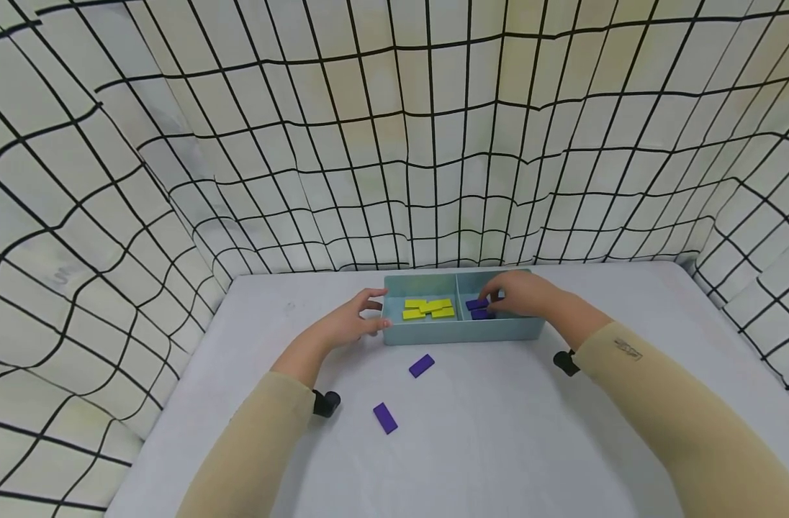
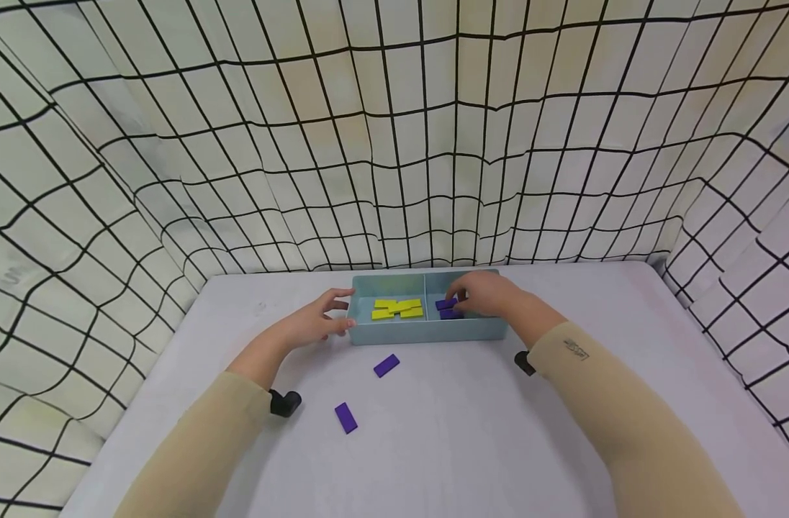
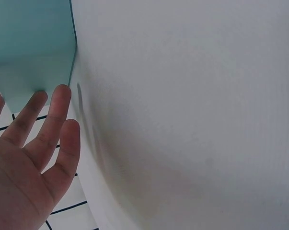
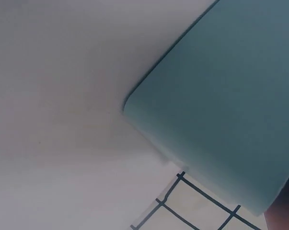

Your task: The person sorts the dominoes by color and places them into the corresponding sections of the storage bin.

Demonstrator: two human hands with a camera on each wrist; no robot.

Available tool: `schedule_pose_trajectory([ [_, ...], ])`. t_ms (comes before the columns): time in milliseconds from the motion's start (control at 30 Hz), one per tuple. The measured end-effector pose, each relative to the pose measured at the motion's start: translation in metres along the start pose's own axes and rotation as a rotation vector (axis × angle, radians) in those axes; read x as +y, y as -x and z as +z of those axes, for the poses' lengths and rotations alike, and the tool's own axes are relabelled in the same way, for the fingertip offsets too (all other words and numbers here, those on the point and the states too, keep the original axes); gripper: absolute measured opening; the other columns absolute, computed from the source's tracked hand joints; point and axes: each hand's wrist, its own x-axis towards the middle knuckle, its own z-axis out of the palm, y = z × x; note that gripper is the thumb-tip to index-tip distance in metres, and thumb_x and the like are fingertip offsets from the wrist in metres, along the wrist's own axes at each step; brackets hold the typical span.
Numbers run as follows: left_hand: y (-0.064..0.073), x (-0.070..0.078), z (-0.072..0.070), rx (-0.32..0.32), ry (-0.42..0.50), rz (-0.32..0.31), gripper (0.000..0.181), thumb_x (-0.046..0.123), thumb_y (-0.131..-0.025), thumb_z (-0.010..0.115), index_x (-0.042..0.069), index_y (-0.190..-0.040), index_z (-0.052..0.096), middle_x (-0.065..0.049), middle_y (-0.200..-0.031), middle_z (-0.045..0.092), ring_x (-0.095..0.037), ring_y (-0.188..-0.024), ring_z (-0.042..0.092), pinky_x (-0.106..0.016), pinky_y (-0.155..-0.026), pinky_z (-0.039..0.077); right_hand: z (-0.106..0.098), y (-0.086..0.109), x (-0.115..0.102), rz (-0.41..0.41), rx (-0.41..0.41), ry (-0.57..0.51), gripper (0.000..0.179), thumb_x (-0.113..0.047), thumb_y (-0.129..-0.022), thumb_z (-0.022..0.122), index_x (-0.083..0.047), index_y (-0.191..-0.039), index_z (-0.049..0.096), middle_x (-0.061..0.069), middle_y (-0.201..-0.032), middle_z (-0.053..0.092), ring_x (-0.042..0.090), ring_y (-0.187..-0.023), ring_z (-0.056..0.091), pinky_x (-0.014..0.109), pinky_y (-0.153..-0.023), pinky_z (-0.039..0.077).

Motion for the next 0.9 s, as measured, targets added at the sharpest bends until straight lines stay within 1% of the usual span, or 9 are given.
schedule_pose_trajectory([
  [200, -0.001, 0.002, 0.001, -0.01, -0.005, 0.001, 0.074, 0.039, -0.094, 0.068, 0.035, -0.154, 0.025, -0.007, -0.152, 0.043, -0.023, -0.107, 0.065, -0.053, -0.104, 0.042, -0.004, 0.01, 0.0, -0.014, 0.033, -0.013, 0.025, -0.022, -0.093, 0.07, -0.016, -0.118, 0.073, -0.003, -0.101, 0.069, 0.018, -0.095, 0.061, 0.041, -0.086, 0.051],
  [467, -0.001, 0.001, -0.001, -0.003, -0.004, -0.006, 0.073, 0.039, -0.095, 0.067, 0.034, -0.154, 0.025, -0.008, -0.152, 0.043, -0.022, -0.107, 0.065, -0.052, -0.102, 0.043, -0.006, 0.024, -0.003, -0.011, 0.071, -0.095, 0.029, -0.022, -0.093, 0.071, -0.017, -0.122, 0.071, -0.003, -0.107, 0.069, 0.016, -0.096, 0.062, 0.04, -0.086, 0.053],
  [633, -0.002, -0.002, -0.001, -0.004, 0.002, 0.0, 0.073, 0.038, -0.095, 0.068, 0.034, -0.154, 0.025, -0.008, -0.152, 0.043, -0.023, -0.106, 0.065, -0.053, -0.102, 0.043, -0.008, 0.034, -0.011, -0.012, 0.068, -0.145, 0.029, -0.023, -0.093, 0.071, -0.017, -0.121, 0.072, -0.004, -0.103, 0.068, 0.016, -0.089, 0.059, 0.035, -0.08, 0.053],
  [700, -0.003, -0.002, -0.001, -0.004, 0.002, 0.004, 0.073, 0.038, -0.095, 0.068, 0.034, -0.154, 0.025, -0.008, -0.151, 0.043, -0.023, -0.106, 0.065, -0.053, -0.102, 0.043, -0.007, 0.038, -0.014, -0.014, 0.064, -0.149, 0.029, -0.025, -0.093, 0.071, -0.017, -0.121, 0.072, -0.007, -0.101, 0.067, 0.015, -0.085, 0.058, 0.033, -0.076, 0.052],
  [900, -0.003, -0.003, 0.0, -0.003, -0.004, 0.009, 0.073, 0.038, -0.095, 0.067, 0.033, -0.154, 0.025, -0.008, -0.151, 0.043, -0.022, -0.105, 0.065, -0.052, -0.102, 0.043, -0.006, 0.049, -0.025, -0.017, 0.054, -0.155, 0.027, -0.025, -0.092, 0.072, -0.021, -0.119, 0.073, -0.01, -0.102, 0.067, 0.015, -0.081, 0.054, 0.031, -0.069, 0.049],
])
